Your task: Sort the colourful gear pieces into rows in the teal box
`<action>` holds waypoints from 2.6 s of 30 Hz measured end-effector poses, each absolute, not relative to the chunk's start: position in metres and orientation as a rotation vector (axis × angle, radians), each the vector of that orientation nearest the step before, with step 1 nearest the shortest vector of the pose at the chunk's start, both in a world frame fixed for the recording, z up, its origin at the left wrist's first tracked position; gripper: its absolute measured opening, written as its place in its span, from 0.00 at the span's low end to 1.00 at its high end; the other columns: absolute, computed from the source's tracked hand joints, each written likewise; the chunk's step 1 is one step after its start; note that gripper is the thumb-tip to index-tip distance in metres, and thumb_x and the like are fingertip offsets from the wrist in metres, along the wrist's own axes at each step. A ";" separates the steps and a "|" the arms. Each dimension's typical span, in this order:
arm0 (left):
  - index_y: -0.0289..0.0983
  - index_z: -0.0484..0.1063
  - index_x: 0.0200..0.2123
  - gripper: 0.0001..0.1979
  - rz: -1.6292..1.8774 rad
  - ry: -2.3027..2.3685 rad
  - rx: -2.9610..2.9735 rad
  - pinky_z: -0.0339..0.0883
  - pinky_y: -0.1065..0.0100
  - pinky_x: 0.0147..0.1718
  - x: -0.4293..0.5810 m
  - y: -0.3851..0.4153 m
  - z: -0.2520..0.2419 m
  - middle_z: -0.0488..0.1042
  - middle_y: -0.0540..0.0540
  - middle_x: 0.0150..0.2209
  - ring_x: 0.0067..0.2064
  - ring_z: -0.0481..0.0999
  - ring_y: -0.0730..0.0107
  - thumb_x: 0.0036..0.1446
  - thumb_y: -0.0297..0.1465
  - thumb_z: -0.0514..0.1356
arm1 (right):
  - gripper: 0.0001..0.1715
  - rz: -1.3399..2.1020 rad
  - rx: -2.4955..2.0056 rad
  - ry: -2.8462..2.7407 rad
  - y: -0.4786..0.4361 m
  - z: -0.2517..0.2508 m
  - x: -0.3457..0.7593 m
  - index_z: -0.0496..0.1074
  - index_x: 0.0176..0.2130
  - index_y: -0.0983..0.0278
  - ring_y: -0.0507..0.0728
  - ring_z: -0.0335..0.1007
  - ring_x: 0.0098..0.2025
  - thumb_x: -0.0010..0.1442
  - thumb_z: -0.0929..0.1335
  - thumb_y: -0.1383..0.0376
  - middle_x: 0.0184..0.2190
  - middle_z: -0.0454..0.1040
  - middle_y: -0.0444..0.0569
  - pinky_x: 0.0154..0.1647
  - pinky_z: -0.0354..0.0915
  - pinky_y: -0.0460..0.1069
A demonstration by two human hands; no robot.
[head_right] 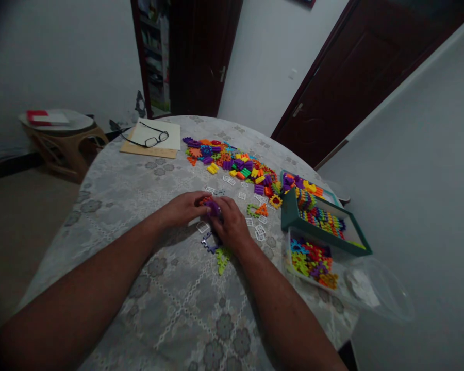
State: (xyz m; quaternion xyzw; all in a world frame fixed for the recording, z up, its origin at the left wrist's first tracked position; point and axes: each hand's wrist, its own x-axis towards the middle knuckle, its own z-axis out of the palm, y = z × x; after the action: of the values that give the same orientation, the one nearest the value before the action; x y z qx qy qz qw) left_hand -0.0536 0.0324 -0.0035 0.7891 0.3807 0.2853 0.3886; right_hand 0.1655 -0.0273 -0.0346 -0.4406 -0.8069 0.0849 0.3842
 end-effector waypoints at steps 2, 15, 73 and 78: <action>0.41 0.82 0.53 0.18 0.696 0.961 2.042 0.71 0.57 0.55 -0.053 0.032 -0.005 0.85 0.41 0.51 0.51 0.82 0.54 0.60 0.28 0.64 | 0.36 0.229 -1.092 -2.079 -0.025 -0.035 0.161 0.67 0.73 0.53 0.64 0.71 0.67 0.71 0.71 0.68 0.66 0.73 0.56 0.69 0.72 0.62; 0.43 0.79 0.60 0.23 0.654 1.170 2.093 0.69 0.54 0.62 -0.054 0.031 -0.006 0.84 0.40 0.59 0.59 0.80 0.49 0.63 0.25 0.59 | 0.08 0.363 -1.861 -2.094 -0.042 0.000 0.233 0.81 0.46 0.59 0.61 0.80 0.44 0.64 0.76 0.66 0.42 0.84 0.52 0.48 0.72 0.53; 0.45 0.79 0.61 0.27 0.596 1.037 2.123 0.68 0.58 0.63 -0.053 0.026 -0.006 0.83 0.41 0.61 0.61 0.80 0.51 0.59 0.23 0.63 | 0.12 0.162 -1.287 -1.998 -0.033 -0.019 0.166 0.78 0.49 0.59 0.61 0.76 0.50 0.73 0.66 0.69 0.46 0.79 0.54 0.56 0.74 0.56; 0.44 0.80 0.57 0.19 0.607 1.073 2.108 0.70 0.57 0.60 -0.052 0.024 -0.004 0.85 0.42 0.56 0.57 0.81 0.52 0.63 0.29 0.66 | 0.13 0.193 -1.253 -2.014 -0.030 -0.023 0.167 0.78 0.52 0.58 0.61 0.77 0.53 0.73 0.66 0.69 0.49 0.80 0.54 0.58 0.74 0.57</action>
State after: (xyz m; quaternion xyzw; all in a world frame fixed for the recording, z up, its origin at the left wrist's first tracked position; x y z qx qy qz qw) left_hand -0.0516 0.0240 -0.0043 0.8111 0.4128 0.2333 0.3426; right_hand 0.1669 -0.0303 -0.0233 -0.4887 -0.7856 0.0754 0.3718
